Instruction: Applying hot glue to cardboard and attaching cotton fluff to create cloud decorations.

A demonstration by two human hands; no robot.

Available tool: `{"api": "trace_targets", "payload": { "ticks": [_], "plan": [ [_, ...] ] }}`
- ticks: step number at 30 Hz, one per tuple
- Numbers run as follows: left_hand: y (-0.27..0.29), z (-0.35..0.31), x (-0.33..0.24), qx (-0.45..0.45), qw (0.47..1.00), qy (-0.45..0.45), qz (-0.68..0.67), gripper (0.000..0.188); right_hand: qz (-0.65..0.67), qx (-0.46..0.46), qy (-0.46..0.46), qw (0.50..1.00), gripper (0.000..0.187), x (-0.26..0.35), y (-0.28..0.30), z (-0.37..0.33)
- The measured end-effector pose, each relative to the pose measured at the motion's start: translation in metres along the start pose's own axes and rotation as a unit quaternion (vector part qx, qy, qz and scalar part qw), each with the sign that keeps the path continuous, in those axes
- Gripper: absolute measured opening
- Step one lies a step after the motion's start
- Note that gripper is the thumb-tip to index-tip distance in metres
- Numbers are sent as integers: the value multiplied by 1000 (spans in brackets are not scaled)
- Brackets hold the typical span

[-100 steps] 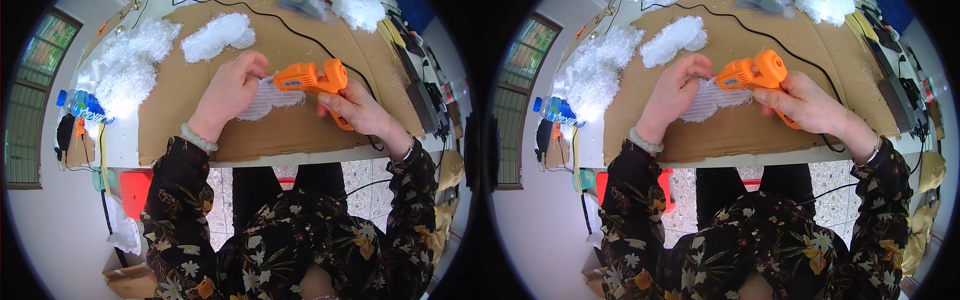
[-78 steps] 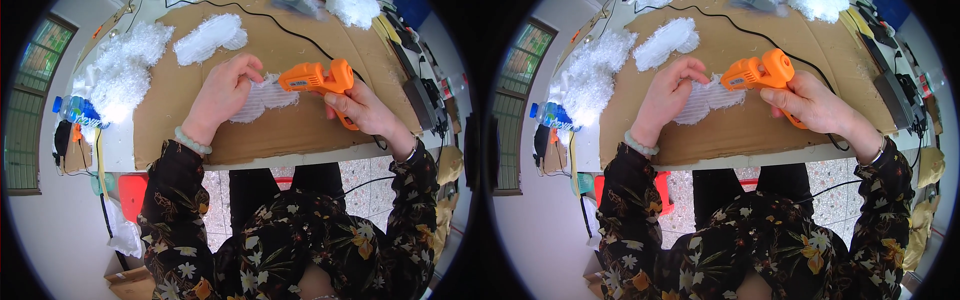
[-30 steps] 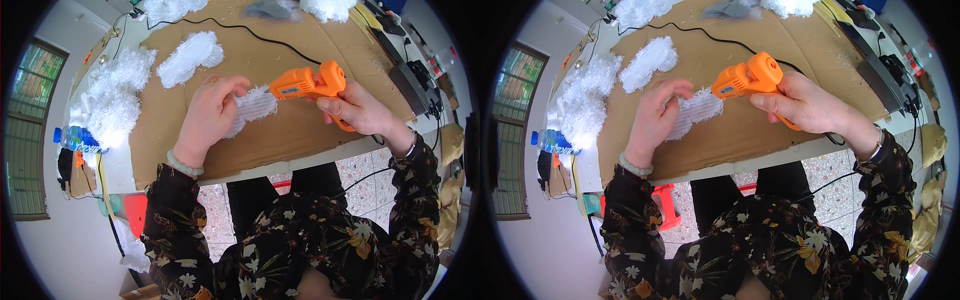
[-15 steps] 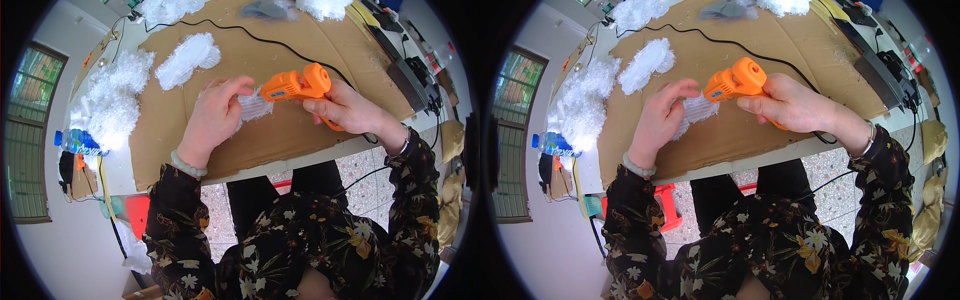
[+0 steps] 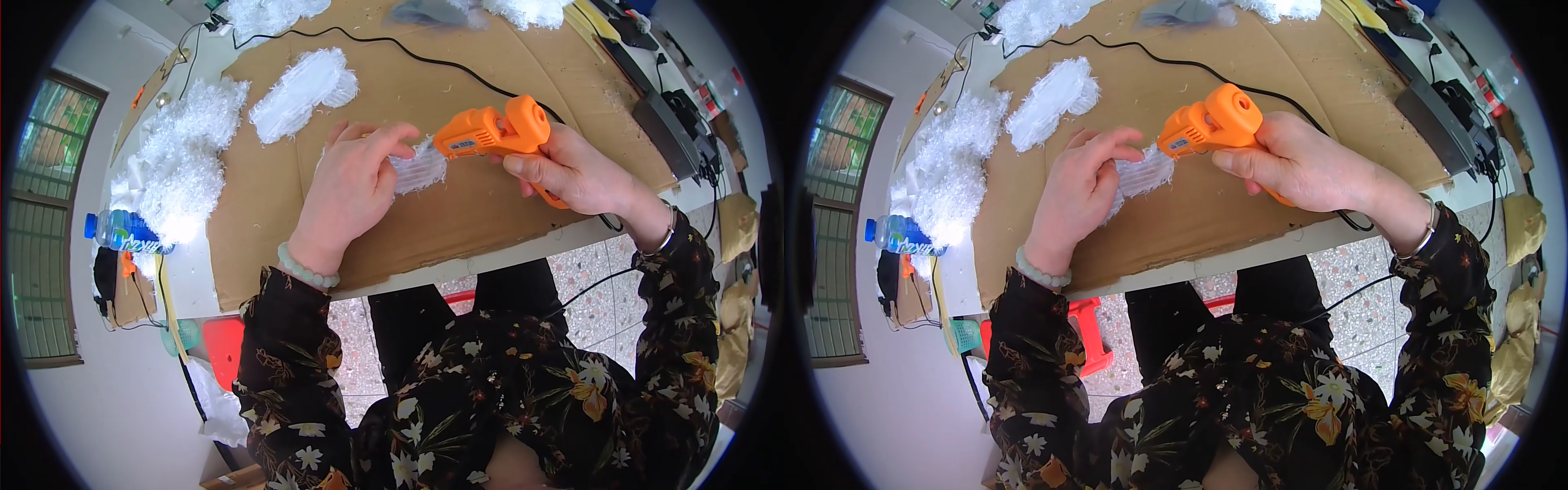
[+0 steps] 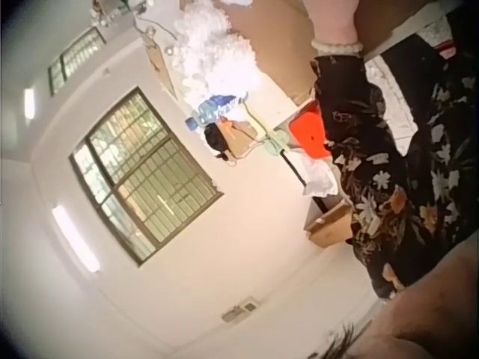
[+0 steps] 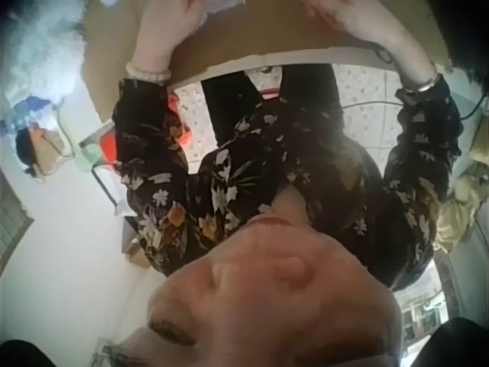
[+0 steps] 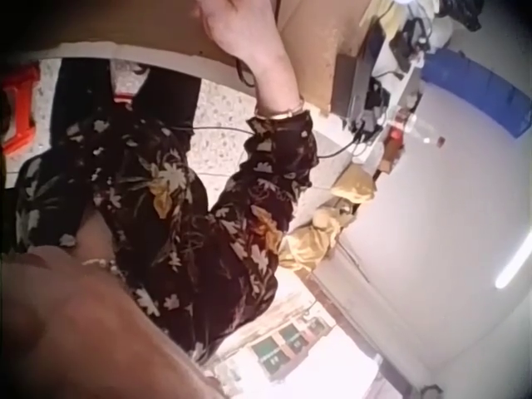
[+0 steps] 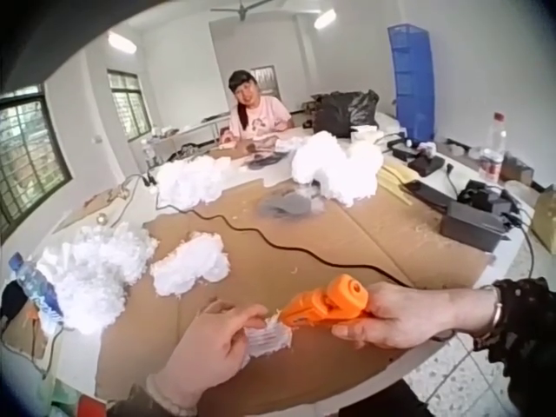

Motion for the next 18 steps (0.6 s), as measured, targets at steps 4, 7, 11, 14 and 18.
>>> {"api": "trace_targets", "payload": {
  "ticks": [4,7,11,14,18],
  "plan": [
    [4,-1,-3,0,1000,-4,18,38,-7,12,2,1000,35,4,-1,1],
    [4,-1,-5,-2,1000,-6,25,38,1,3,12,1000,35,3,-1,1],
    [1,-1,-6,-3,998,-23,64,39,-12,17,9,1000,34,-1,1,0],
    [0,-1,-8,4,996,-35,82,41,12,5,14,1000,32,-4,0,-3],
    [6,-4,-14,6,996,-28,89,42,6,14,20,1000,30,2,-3,-6]
  ]
}}
Point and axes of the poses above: each hand's wrist, its own z-axis towards the middle knuckle, its own y-axis out of the back of the hand, x = y × z, the point moved 3 cm from there along z, towards the middle knuckle, and after that the axes turned 5 degrees about z, right-handed, at the moved point
